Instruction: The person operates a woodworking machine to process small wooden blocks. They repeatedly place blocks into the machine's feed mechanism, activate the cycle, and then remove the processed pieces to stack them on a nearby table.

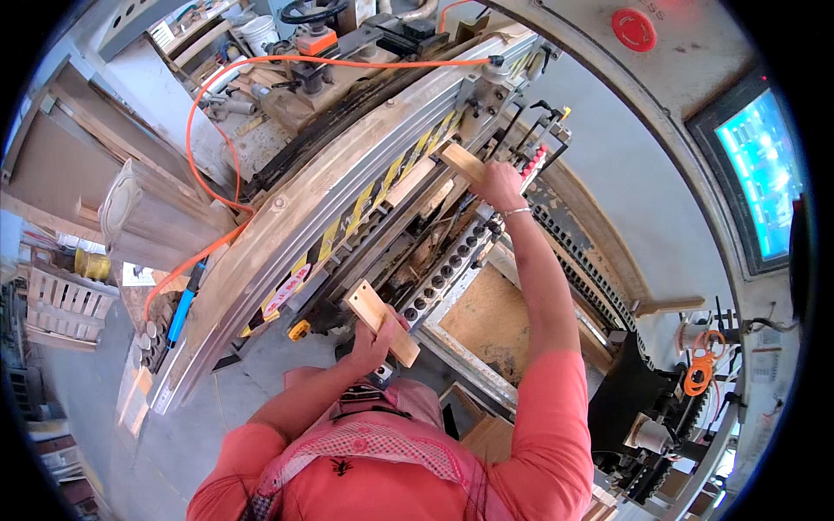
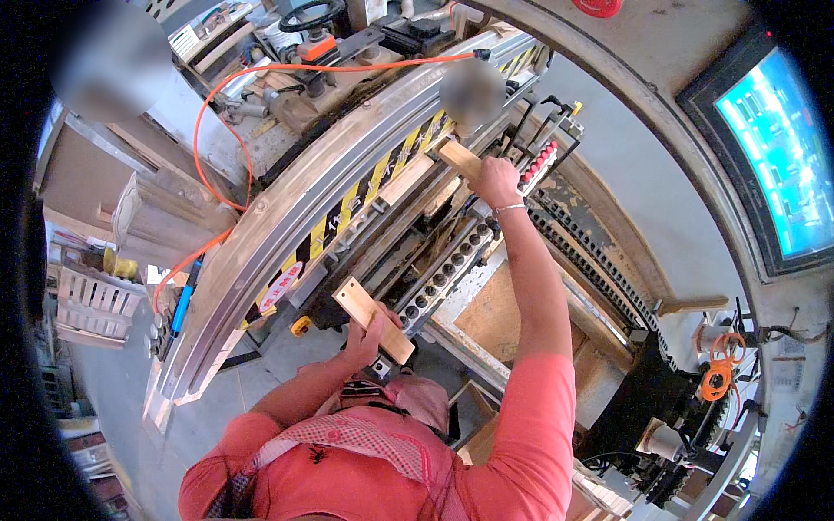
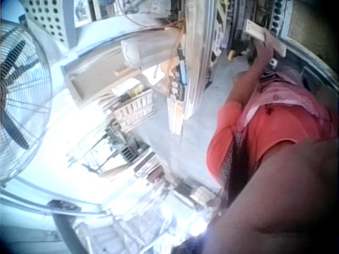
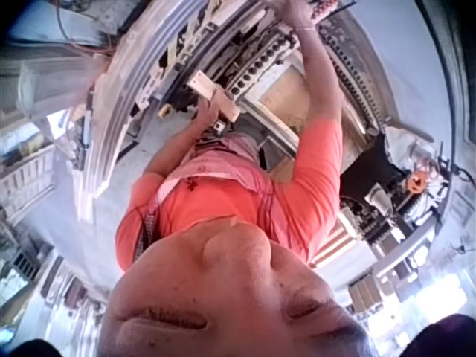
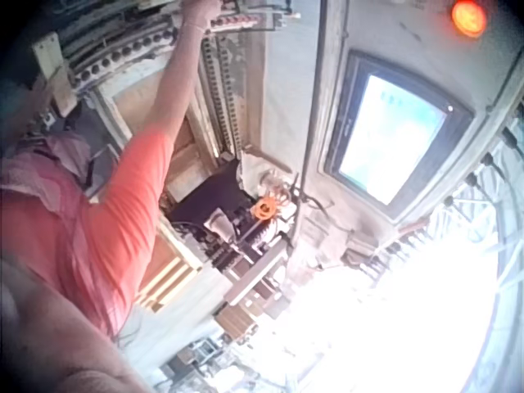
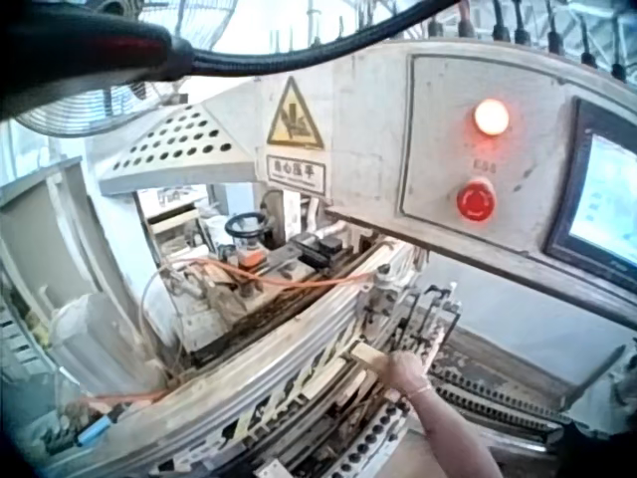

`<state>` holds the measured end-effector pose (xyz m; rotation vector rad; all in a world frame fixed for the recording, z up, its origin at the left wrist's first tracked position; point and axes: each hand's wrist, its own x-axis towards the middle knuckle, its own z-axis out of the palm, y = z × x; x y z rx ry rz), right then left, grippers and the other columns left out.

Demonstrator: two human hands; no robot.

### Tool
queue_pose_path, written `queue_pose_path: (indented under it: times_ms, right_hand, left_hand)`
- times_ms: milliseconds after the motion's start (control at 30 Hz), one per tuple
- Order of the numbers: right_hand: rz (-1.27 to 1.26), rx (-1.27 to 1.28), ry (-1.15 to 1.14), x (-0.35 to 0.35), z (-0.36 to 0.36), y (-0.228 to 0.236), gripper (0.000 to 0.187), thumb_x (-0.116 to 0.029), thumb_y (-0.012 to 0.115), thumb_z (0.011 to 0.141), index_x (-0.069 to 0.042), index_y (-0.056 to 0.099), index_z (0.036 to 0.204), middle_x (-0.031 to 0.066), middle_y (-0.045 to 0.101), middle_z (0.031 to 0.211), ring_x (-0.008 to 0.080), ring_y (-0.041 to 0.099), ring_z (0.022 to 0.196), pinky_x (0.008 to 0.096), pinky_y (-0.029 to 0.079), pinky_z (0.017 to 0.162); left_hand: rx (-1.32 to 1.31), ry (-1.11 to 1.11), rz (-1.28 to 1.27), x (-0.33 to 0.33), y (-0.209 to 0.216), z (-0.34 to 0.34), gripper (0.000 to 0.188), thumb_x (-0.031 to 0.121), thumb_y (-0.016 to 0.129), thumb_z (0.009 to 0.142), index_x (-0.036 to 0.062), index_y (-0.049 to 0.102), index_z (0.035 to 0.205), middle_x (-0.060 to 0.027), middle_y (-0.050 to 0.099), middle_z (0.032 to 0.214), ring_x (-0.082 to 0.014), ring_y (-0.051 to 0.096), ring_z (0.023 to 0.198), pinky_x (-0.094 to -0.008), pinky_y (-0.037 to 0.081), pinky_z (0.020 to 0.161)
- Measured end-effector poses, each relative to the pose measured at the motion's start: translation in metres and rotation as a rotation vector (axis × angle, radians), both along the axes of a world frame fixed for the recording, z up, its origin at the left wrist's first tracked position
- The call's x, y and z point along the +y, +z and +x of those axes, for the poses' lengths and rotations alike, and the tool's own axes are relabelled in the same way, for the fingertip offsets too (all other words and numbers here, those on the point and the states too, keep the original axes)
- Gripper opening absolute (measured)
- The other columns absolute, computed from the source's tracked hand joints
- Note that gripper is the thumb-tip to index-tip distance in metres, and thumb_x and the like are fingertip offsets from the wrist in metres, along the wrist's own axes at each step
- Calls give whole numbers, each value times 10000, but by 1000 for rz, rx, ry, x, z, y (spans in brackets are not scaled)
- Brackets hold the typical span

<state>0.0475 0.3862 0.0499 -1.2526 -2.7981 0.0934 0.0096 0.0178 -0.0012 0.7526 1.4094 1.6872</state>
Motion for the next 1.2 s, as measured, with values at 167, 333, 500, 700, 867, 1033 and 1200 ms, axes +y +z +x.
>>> queue_pose_path:
  times_ms: [167, 333, 500, 700, 867, 1033, 1200]
  right_hand:
    - [10, 25, 11, 7, -6, -14, 379, -359, 747, 597, -25, 660, 753, 159, 649, 785, 308, 634, 778, 379, 524, 675]
    - [8, 154, 82, 3, 1, -15, 408, -380, 703, 674, -13, 598, 818, 180, 632, 754, 323, 628, 735, 406, 507, 652]
    - [10, 54, -21, -4, -9, -12, 376, -376, 694, 675, -26, 644, 801, 158, 654, 784, 293, 648, 758, 376, 523, 659]
    - [-58, 32, -78, -4, -16, -12, 450, -421, 701, 703, -6, 614, 851, 175, 642, 809, 318, 634, 788, 397, 508, 681]
    - [-38, 18, -140, -9, -16, -14, 472, -446, 669, 732, -30, 591, 942, 150, 649, 864, 309, 633, 832, 395, 506, 706]
    - [-35, -57, -84, -3, -18, -8, 480, -453, 674, 716, -30, 601, 930, 165, 647, 867, 308, 632, 831, 392, 507, 714]
    - [-57, -83, -51, -1, -18, -2, 492, -463, 678, 700, -24, 611, 913, 171, 646, 856, 310, 631, 833, 394, 505, 719]
  left_hand:
    - [24, -23, 15, 1, 4, 1, 135, 137, 419, 891, 16, 474, 866, -99, 570, 769, -133, 539, 700, -289, 451, 648]
    - [-39, -39, -7, 2, -1, 1, 135, 146, 419, 892, 17, 456, 903, -111, 567, 801, -144, 537, 738, -302, 449, 680]
    - [-124, -76, -25, 1, 0, -1, 132, 146, 423, 892, 20, 446, 922, -117, 564, 823, -149, 534, 756, -306, 447, 696]
    - [-85, -108, -33, 2, 3, -4, 137, 162, 426, 898, 28, 440, 925, -117, 565, 821, -155, 538, 746, -308, 450, 691]
    - [-1, -128, 5, 6, -2, -4, 162, 194, 409, 909, 36, 443, 892, -120, 572, 821, -159, 542, 738, -315, 454, 691]
    - [-68, -102, 15, 9, 4, -3, 98, 82, 428, 881, -1, 475, 855, -92, 569, 794, -137, 544, 730, -291, 447, 663]
    - [-157, -74, 22, 9, 1, -1, 79, 73, 435, 880, 5, 474, 869, -87, 567, 793, -138, 548, 745, -292, 451, 676]
